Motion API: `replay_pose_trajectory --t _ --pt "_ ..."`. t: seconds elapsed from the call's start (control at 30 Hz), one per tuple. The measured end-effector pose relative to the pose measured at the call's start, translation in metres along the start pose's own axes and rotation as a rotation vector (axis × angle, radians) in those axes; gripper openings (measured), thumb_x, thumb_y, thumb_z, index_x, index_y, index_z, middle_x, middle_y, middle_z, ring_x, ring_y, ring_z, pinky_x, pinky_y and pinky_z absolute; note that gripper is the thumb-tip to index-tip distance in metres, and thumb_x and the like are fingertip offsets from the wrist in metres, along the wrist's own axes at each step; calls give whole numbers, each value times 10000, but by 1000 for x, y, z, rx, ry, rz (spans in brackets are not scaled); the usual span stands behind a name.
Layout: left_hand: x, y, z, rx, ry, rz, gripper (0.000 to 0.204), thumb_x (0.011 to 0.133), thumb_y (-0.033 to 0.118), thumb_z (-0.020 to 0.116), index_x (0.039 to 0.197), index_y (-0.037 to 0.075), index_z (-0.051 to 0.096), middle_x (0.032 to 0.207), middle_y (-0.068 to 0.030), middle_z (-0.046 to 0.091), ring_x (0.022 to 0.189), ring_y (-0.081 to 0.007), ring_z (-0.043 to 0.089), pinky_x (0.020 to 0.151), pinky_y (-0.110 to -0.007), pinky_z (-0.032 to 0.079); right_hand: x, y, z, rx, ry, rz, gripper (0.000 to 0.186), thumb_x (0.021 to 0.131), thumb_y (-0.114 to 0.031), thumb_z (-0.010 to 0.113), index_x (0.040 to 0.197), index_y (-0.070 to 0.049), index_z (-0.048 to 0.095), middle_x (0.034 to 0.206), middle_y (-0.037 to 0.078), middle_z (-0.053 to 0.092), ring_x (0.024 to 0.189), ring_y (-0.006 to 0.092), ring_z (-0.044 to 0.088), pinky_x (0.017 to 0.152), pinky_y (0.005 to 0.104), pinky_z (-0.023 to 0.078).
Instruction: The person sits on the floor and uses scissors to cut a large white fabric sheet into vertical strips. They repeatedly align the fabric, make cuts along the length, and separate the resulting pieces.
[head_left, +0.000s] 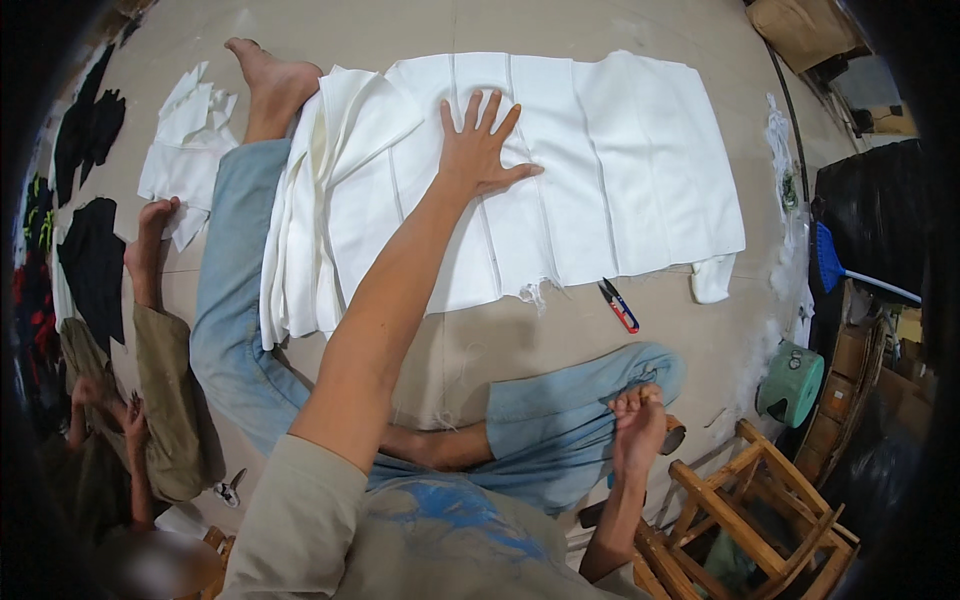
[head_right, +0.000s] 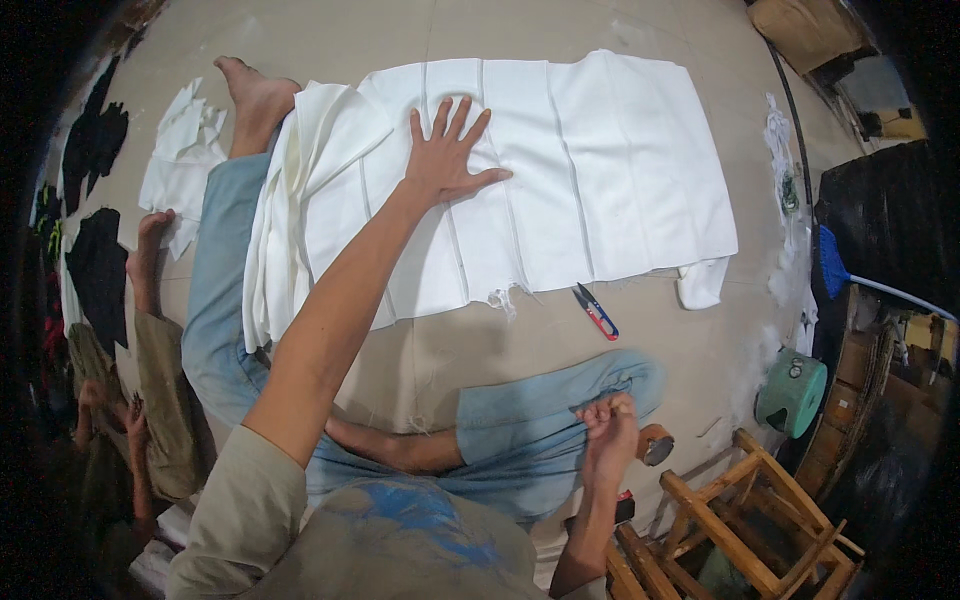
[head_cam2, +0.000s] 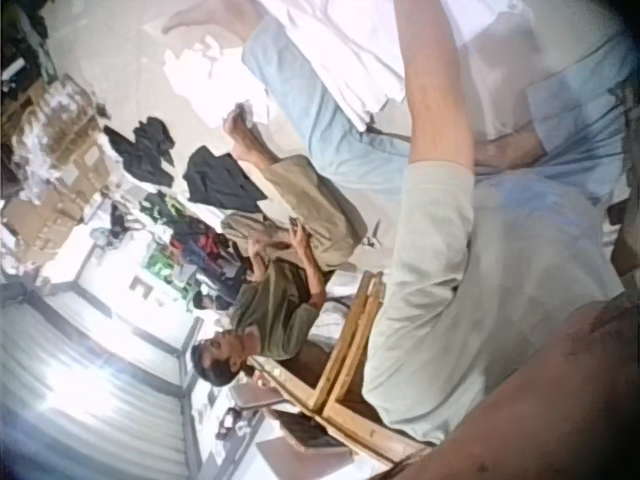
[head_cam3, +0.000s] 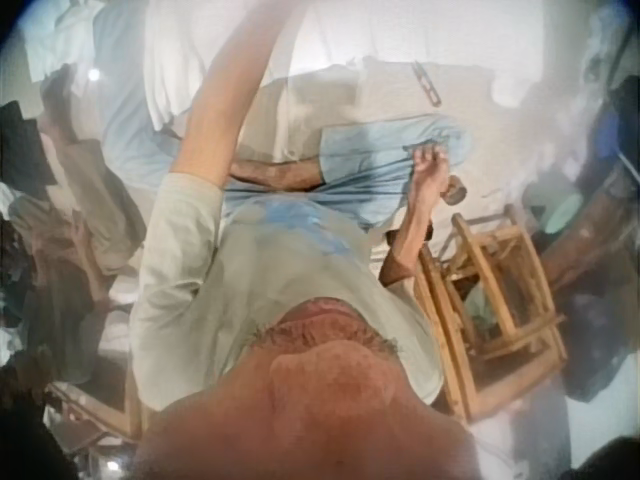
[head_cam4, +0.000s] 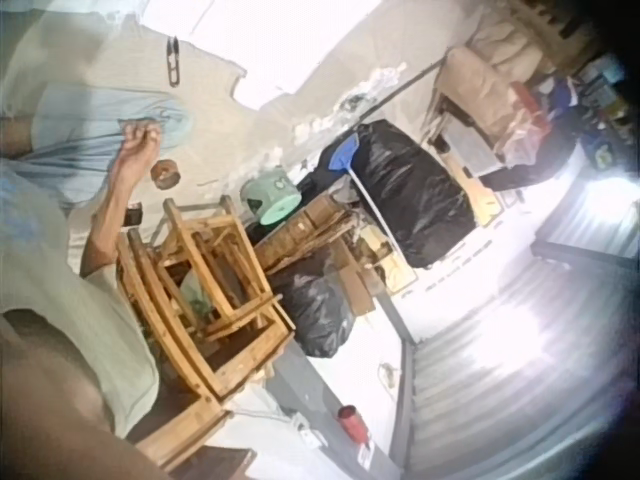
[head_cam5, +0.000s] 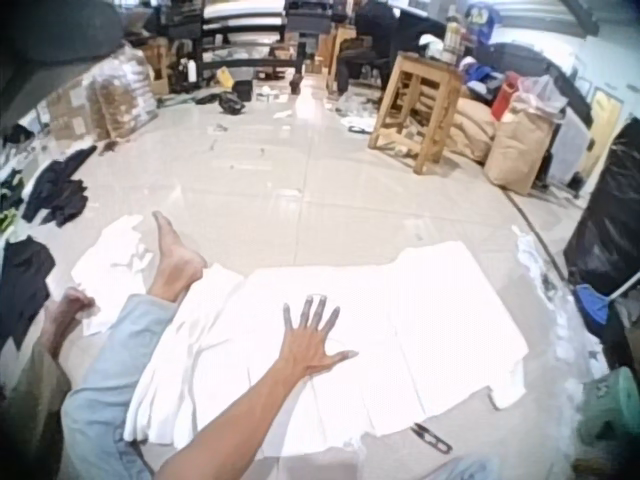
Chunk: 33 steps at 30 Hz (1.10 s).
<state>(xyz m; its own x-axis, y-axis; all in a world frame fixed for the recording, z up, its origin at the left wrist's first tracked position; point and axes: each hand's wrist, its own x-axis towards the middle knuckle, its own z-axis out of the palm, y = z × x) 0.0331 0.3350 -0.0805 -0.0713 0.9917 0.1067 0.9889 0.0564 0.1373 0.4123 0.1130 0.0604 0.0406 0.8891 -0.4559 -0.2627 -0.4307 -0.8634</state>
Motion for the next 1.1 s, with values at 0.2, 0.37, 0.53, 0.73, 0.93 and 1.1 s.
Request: replay_pose_trajectory --t 0.2,0.37,0.53,0.73,0.93,1.1 --pt "-2 -2 5 -34 19 48 1119 812 933 412 1644 194 286 1716 -155 191 1589 -385 114 1180 -765 38 61 -8 62 -609 20 -256 294 1067 -270 543 1127 9 614 1011 81 632 971 185 624 918 341 495" --pt "-2 -7 9 -32 18 67 1197 756 954 461 1646 177 273 1720 -153 175 1590 -383 108 1173 -774 33 181 9 199 -909 -141 -524 531 967 -403 713 1255 34 618 1185 194 674 1055 275 670 869 386 539" --pt "1 -7 14 -1 38 73 1280 693 987 485 1650 168 256 1725 -156 152 1590 -398 90 1159 -792 28 256 13 246 -1646 -221 -324 444 941 -408 683 1101 6 668 1066 195 743 942 424 712 826 483 545" --pt "-3 -9 0 -72 -70 43 1330 654 1014 486 1654 173 240 1727 -158 137 1589 -412 69 1157 -794 19 272 8 216 -913 -309 -207 273 1017 -333 610 949 -84 697 1076 85 760 909 249 692 785 429 532" --pt "3 -3 -6 -62 -109 45 1344 650 1024 476 1661 179 212 1731 -156 118 1594 -404 48 1156 -794 14 258 30 231 48 -373 -163 216 1084 -279 556 947 -114 574 1045 57 697 1095 169 595 1012 348 401" --pt "3 -3 -9 -39 -144 21 1354 647 1033 463 1666 185 189 1731 -157 122 1594 -401 50 1150 -800 19 237 45 222 246 -266 -139 183 1093 -228 540 973 -91 533 898 44 597 1048 208 601 969 358 418"
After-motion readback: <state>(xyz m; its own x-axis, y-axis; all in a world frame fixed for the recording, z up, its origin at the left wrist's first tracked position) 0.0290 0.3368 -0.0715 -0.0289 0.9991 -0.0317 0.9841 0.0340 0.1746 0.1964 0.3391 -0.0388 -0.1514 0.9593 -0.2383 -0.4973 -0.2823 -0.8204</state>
